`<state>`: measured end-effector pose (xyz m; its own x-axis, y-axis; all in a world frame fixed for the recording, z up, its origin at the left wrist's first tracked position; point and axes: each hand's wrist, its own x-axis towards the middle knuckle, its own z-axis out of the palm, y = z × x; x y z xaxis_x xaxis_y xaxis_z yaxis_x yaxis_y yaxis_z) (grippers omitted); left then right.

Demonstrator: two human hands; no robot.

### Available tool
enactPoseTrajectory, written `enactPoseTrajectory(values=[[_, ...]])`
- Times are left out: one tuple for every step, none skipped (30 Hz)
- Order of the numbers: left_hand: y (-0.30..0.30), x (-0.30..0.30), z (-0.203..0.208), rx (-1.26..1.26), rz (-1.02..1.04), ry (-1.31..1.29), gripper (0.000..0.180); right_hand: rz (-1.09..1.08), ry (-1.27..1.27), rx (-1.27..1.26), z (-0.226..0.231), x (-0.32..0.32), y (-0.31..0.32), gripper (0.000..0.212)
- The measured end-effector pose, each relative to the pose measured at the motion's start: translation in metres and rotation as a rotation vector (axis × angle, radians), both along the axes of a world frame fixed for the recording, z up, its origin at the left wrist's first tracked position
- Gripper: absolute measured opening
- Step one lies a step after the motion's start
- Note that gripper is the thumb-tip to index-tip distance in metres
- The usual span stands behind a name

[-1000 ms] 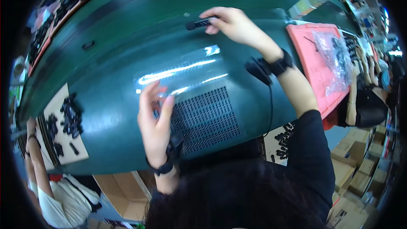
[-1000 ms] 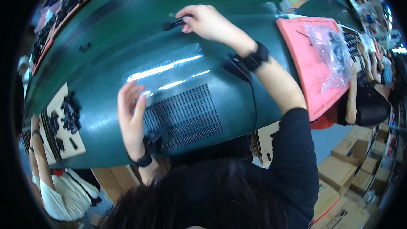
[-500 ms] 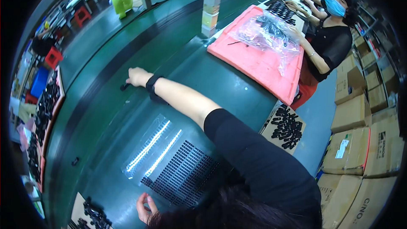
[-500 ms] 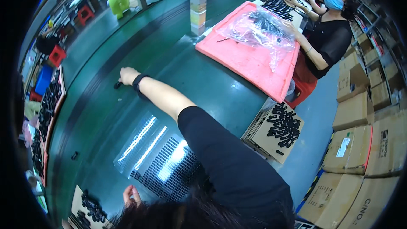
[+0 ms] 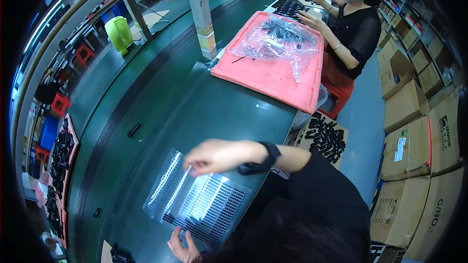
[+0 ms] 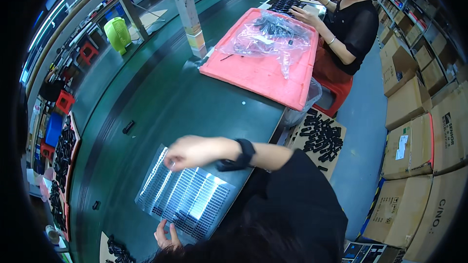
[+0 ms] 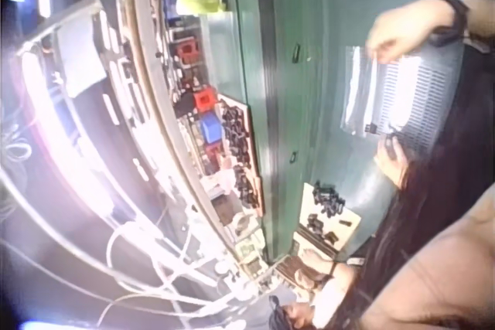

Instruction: Manually inspect small electronic components and place them into a designated plastic grid tray.

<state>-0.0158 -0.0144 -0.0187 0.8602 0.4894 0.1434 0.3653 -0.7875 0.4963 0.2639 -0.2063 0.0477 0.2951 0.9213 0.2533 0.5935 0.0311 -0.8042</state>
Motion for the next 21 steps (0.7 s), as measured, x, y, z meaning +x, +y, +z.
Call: enactPoseTrajectory(values=[[-0.001,0.000,0.000,-0.019,0.017,-0.002,0.031,-0.011,-0.013,0.002,-0.004,-0.013,-0.018,0.024],[-0.003,0.000,0.000,-0.038,0.034,-0.006,0.031,-0.046,0.073,-0.082,-0.009,-0.024,-0.034,0.024],[-0.005,0.002,0.000,-0.035,0.029,-0.010,0.031,-0.075,0.158,-0.170,-0.016,-0.031,-0.046,0.024],[-0.007,0.003,-0.001,-0.078,0.069,-0.040,0.032,-0.082,0.137,-0.130,-0.023,-0.037,-0.056,0.024],[-0.011,0.003,-0.001,-0.123,0.111,-0.067,0.032,-0.138,0.205,-0.145,-0.030,-0.042,-0.065,0.024],[-0.014,0.003,-0.002,-0.168,0.156,-0.088,0.033,-0.192,0.278,-0.162,-0.038,-0.047,-0.072,0.024],[-0.018,-0.001,0.000,-0.167,0.161,-0.073,0.033,-0.265,0.370,-0.246,-0.045,-0.055,-0.075,0.023],[-0.022,-0.006,0.001,-0.206,0.154,-0.133,0.034,-0.234,0.384,-0.176,-0.052,-0.064,-0.075,0.023],[-0.023,-0.004,0.000,-0.248,0.141,-0.210,0.035,-0.242,0.375,-0.187,-0.056,-0.066,-0.075,0.023],[-0.024,0.000,-0.002,-0.297,0.121,-0.308,0.036,-0.258,0.345,-0.199,-0.059,-0.064,-0.076,0.023],[-0.024,0.000,-0.002,-0.297,0.110,-0.319,0.036,-0.290,0.321,-0.204,-0.062,-0.063,-0.078,0.023],[-0.023,0.001,-0.003,-0.315,0.099,-0.325,0.038,-0.284,0.316,-0.206,-0.063,-0.062,-0.079,0.023],[-0.022,0.000,-0.003,-0.330,0.091,-0.327,0.040,-0.290,0.313,-0.189,-0.065,-0.062,-0.078,0.023],[-0.020,-0.001,-0.003,-0.341,0.086,-0.323,0.042,-0.292,0.318,-0.171,-0.065,-0.062,-0.078,0.022],[-0.019,-0.003,-0.004,-0.332,0.088,-0.315,0.042,-0.272,0.327,-0.132,-0.066,-0.063,-0.076,0.022],[-0.019,-0.005,-0.005,-0.369,0.097,-0.326,0.043,-0.284,0.336,-0.146,-0.066,-0.065,-0.075,0.022],[-0.018,-0.005,-0.005,-0.404,0.105,-0.339,0.044,-0.279,0.326,-0.153,-0.067,-0.065,-0.075,0.023],[-0.018,-0.006,-0.005,-0.442,0.113,-0.353,0.045,-0.275,0.315,-0.161,-0.067,-0.065,-0.074,0.023],[-0.019,-0.007,-0.005,-0.438,0.114,-0.347,0.045,-0.283,0.300,-0.179,-0.068,-0.067,-0.075,0.024],[-0.020,-0.008,-0.004,-0.455,0.127,-0.361,0.045,-0.276,0.309,-0.170,-0.069,-0.068,-0.075,0.024],[-0.021,-0.006,-0.005,-0.476,0.137,-0.378,0.046,-0.266,0.306,-0.175,-0.069,-0.068,-0.075,0.024]])
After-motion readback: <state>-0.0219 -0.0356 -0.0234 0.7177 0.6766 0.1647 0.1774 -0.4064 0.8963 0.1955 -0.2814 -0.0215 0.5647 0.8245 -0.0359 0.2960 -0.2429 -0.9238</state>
